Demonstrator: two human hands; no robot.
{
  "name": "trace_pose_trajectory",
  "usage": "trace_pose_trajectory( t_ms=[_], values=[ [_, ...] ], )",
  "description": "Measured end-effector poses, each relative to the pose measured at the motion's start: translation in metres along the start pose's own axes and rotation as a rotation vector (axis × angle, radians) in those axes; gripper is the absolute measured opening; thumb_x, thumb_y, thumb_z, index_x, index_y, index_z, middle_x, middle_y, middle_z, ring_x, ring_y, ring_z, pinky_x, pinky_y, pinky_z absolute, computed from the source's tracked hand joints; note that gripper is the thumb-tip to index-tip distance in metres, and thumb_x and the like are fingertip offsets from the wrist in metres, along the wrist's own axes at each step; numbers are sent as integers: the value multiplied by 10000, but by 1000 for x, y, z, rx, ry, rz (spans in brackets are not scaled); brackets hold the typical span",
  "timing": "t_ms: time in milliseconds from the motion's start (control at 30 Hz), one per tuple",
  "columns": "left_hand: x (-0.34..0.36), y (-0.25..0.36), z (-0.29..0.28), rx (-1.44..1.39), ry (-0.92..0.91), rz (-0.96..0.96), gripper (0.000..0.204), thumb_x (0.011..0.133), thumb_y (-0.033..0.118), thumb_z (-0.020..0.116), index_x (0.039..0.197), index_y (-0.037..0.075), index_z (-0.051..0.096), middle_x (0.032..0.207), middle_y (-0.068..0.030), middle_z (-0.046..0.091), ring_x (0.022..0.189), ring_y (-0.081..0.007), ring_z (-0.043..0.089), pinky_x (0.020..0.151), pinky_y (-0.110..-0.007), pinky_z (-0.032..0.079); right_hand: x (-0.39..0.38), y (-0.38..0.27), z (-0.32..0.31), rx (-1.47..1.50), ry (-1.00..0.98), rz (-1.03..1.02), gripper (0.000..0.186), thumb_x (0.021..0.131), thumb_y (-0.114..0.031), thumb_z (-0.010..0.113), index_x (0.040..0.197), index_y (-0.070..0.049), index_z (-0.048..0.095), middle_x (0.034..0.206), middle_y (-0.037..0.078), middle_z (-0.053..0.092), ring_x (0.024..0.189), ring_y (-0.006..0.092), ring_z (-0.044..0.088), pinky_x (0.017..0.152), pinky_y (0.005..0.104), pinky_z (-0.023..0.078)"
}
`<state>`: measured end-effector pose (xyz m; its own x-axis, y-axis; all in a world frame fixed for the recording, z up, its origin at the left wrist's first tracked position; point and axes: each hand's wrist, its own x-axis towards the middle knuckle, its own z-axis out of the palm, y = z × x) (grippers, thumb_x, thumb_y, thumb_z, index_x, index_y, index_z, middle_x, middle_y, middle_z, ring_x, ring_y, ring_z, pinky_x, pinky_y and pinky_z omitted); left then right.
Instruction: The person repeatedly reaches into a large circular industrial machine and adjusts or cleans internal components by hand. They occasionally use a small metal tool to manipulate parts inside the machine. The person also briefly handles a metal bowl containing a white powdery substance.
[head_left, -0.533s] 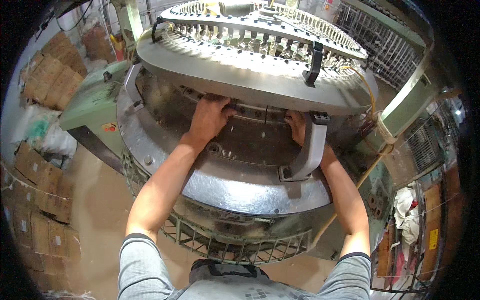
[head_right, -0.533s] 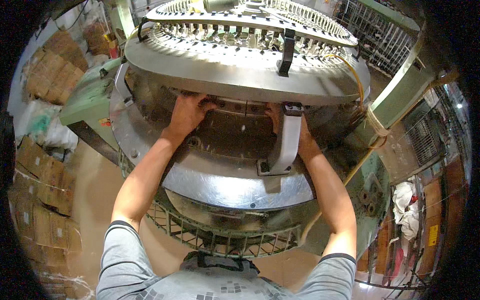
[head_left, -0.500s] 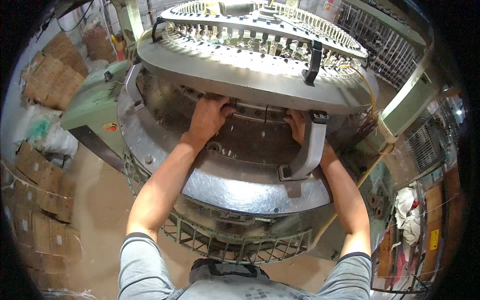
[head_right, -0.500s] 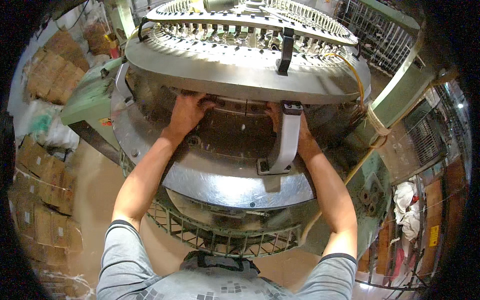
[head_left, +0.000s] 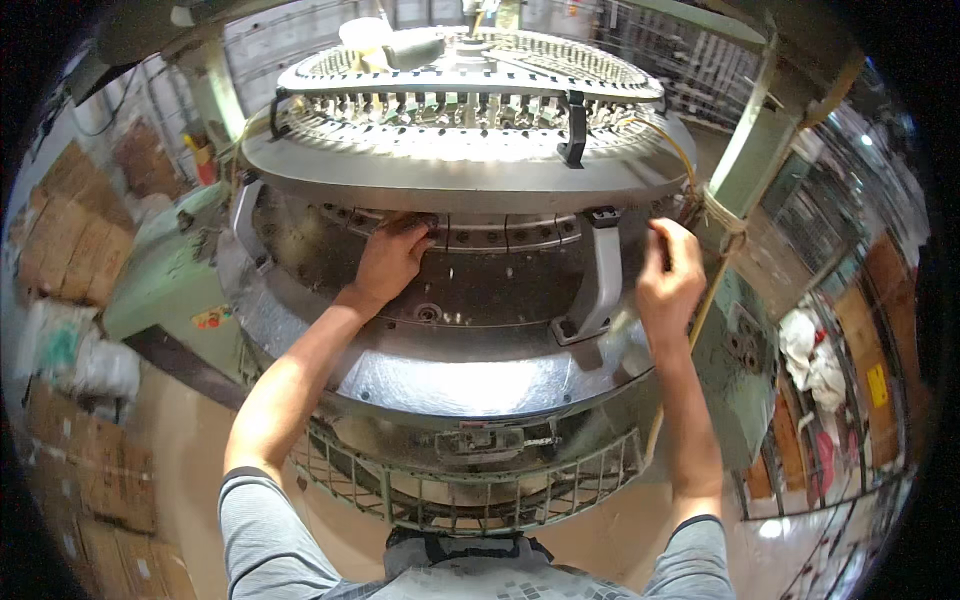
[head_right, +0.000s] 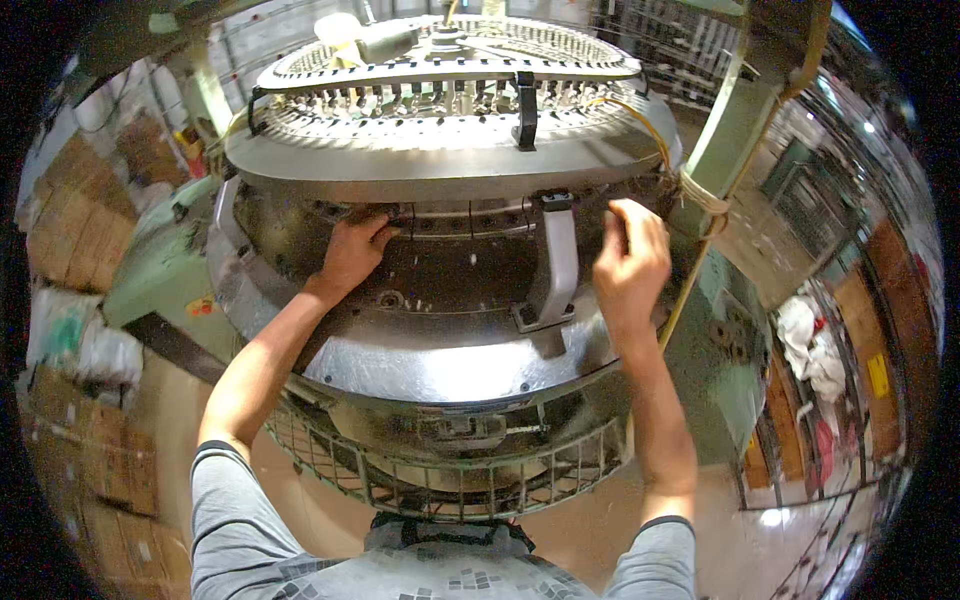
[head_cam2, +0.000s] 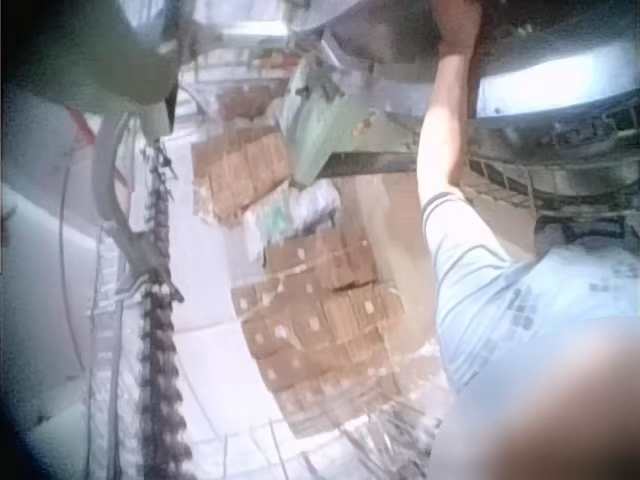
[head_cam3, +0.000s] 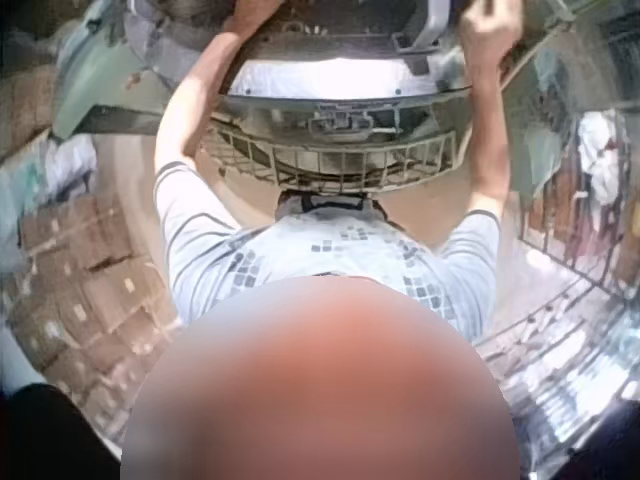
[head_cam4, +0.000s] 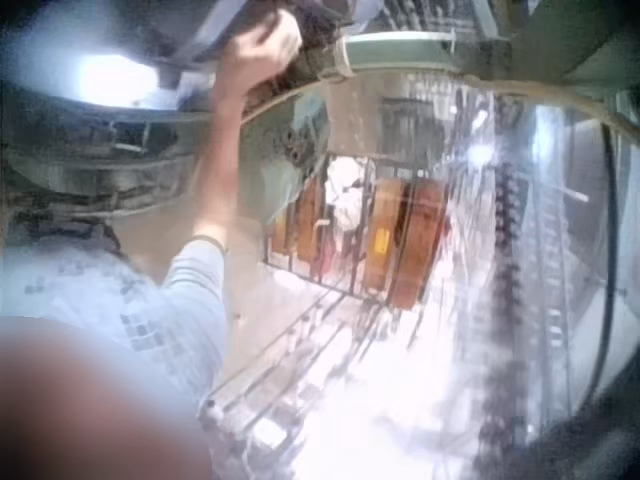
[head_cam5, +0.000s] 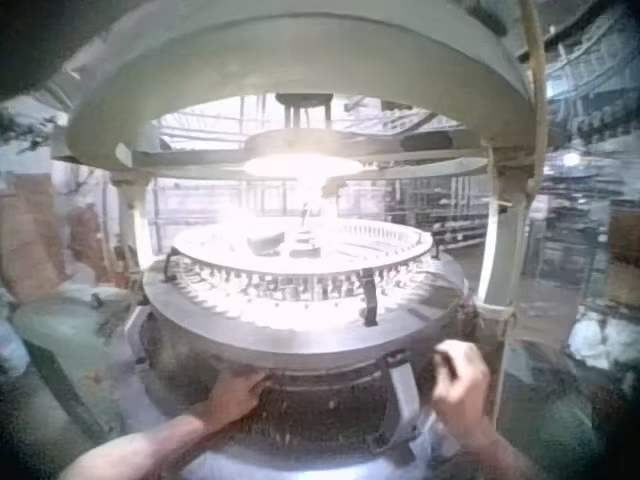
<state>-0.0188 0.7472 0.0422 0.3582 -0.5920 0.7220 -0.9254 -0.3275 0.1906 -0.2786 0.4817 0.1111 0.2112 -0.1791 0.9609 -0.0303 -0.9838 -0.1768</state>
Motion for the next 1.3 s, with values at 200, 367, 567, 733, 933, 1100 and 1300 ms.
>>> trace_pose_trajectory(
  t_ms=[200,367,567,733,933,1100,1300],
  values=[
    [3,-23,9,-163,-35,82,169,861,72,693,1019,16,705,1024,-229,681,940,-445,649,802,-519,541,-38,-126,34,5,-267,-182,271,762,46,705,1017,-35,661,854,130,675,840,326,660,783,412,518],
    [3,-31,1,-199,72,204,128,892,97,689,1006,43,714,957,-224,703,883,-420,685,777,-500,562,-28,-84,133,-393,-636,247,250,732,-146,760,925,5,708,795,229,705,805,425,699,764,526,575],
    [5,-36,12,-241,-10,110,159,892,158,712,1015,56,723,959,-210,710,878,-426,683,760,-497,561,-55,-61,158,-410,-605,396,294,777,-111,740,1047,-13,677,972,253,696,905,448,672,785,516,563],
    [2,-36,17,-241,124,196,163,895,162,715,1015,53,727,952,-212,716,832,-431,689,726,-503,561,-59,-62,152,-225,-320,22,211,866,-127,708,1036,-11,661,912,247,701,868,460,673,753,526,554],
    [5,-32,10,-266,63,150,177,875,168,746,989,34,728,956,-210,719,887,-424,687,786,-502,546,-57,-60,150,-299,-470,259,268,861,-79,666,1118,-11,630,993,239,699,909,471,660,771,537,535],
    [5,-31,8,-207,66,130,184,840,153,768,962,21,729,951,-204,722,865,-420,686,779,-501,539,-57,-62,151,-298,-478,262,261,907,-212,680,1070,-9,656,1008,249,695,969,451,662,815,528,549],
    [6,-29,5,-124,146,223,168,828,152,773,912,18,718,939,-205,709,880,-418,664,832,-503,512,-52,-65,150,-284,-432,249,265,902,-238,692,1048,-18,672,1012,251,696,962,441,671,814,523,557]
  ],
)
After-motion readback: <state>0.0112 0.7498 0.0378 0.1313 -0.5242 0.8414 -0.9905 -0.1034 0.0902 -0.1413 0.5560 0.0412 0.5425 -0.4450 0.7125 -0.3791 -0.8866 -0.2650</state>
